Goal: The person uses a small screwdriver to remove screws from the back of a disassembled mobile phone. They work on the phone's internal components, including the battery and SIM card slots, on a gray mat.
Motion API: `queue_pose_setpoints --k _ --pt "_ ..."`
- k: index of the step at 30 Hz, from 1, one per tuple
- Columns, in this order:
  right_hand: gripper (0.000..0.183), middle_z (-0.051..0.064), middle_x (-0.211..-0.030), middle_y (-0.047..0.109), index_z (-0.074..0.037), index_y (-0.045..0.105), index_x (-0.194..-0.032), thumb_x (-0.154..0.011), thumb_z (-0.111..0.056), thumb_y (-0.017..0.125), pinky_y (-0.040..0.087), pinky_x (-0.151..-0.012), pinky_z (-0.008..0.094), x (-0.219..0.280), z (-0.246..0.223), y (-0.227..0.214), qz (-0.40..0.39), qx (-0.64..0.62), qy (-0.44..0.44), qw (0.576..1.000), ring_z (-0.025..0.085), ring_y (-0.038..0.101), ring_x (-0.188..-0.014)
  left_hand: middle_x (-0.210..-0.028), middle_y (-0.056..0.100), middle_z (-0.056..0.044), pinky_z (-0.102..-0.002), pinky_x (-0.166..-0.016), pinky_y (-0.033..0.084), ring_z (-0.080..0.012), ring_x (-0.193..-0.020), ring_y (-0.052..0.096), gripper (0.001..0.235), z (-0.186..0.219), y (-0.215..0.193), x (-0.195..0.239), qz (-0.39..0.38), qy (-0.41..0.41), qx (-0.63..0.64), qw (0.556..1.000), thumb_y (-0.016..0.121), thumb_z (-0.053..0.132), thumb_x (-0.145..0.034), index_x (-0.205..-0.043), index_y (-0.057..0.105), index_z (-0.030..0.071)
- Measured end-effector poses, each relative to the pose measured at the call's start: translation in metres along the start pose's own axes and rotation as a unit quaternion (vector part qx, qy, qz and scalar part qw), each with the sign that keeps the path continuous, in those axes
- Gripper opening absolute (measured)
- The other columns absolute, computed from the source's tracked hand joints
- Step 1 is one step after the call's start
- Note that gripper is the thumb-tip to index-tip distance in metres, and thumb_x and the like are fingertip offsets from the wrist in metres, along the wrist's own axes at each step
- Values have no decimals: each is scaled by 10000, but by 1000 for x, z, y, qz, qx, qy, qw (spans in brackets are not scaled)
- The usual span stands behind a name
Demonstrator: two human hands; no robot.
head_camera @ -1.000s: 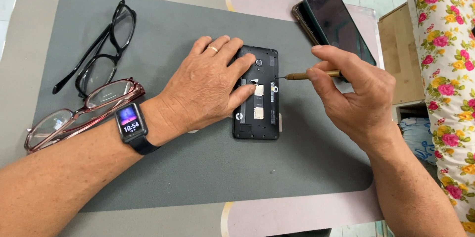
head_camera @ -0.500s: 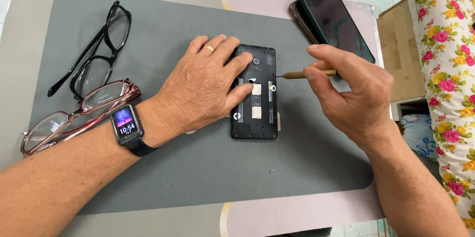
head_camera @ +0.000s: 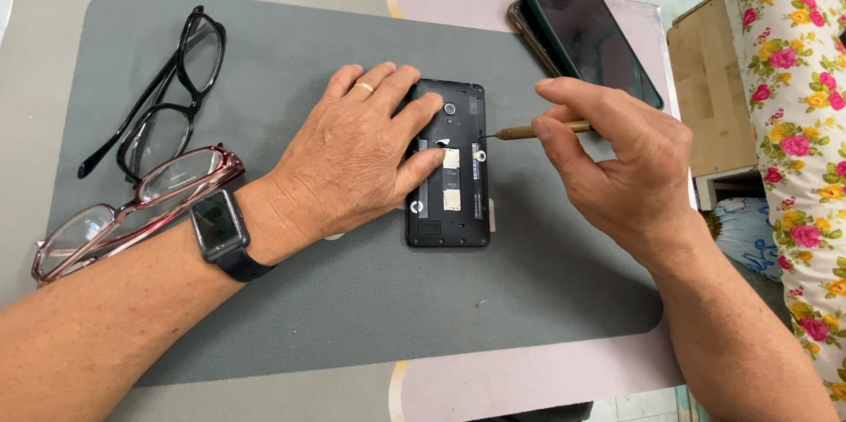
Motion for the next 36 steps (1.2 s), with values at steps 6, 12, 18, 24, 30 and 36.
queue_pose_setpoints --k 6,12,18,24,30,36 --pt "184 111 -974 754 35 712 -1227 -1045 32 742 567 -823 380 -3 -3 0 -10 -6 1 1000 261 726 -901 -1217 605 -160 -462 -930 425 -336 -1099 580 377 0 1 -1 -5 -5 2 1000 635 400 -990 -1188 615 80" --pt "380 28 -1045 733 -60 651 -1310 -947 50 622 537 -792 331 -33 -16 8 -86 1 27 996 173 747 -930 -1211 590 -156 -480 -939 418 -349 -1095 573 400 -2 4 -1 -20 -13 19 1000 647 406 -977 -1214 605 88" --pt "37 42 -565 562 -200 740 -1060 -1076 -226 720 384 -489 467 -61 -11 14 -103 162 5 981 366 584 -553 -1202 562 -149 -467 -953 418 -328 -1062 557 354 1 -1 -3 -16 -2 25 1000 642 354 -995 -1198 606 67" --pt "424 87 -616 643 -111 734 -1255 -861 -44 592 434 -544 483 -73 -17 14 -232 52 -23 971 342 561 -516 -1250 559 -134 -478 -998 411 -329 -1127 560 407 -1 3 -2 -34 -7 13 999 690 393 -968 -1228 611 90" --pt "83 33 -666 681 -149 753 -1054 -1011 -194 698 455 -658 458 -75 2 14 -171 66 15 983 341 608 -605 -1233 566 -142 -479 -988 410 -327 -1113 558 393 -1 1 -1 -30 -8 22 999 655 391 -995 -1224 636 72" --pt "404 80 -732 701 -96 701 -1272 -880 -37 619 456 -585 426 -73 -7 16 -222 1 -8 975 264 602 -547 -1278 546 -155 -516 -1032 378 -362 -1191 540 400 -1 4 -3 -60 -18 42 997 646 375 -992 -1244 619 67"
Point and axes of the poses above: each hand's wrist, its own x-axis away from the middle knuckle, its own y-axis out of the palm, z = x × y, the point moved 8 cm from there along -x, towards the middle knuckle
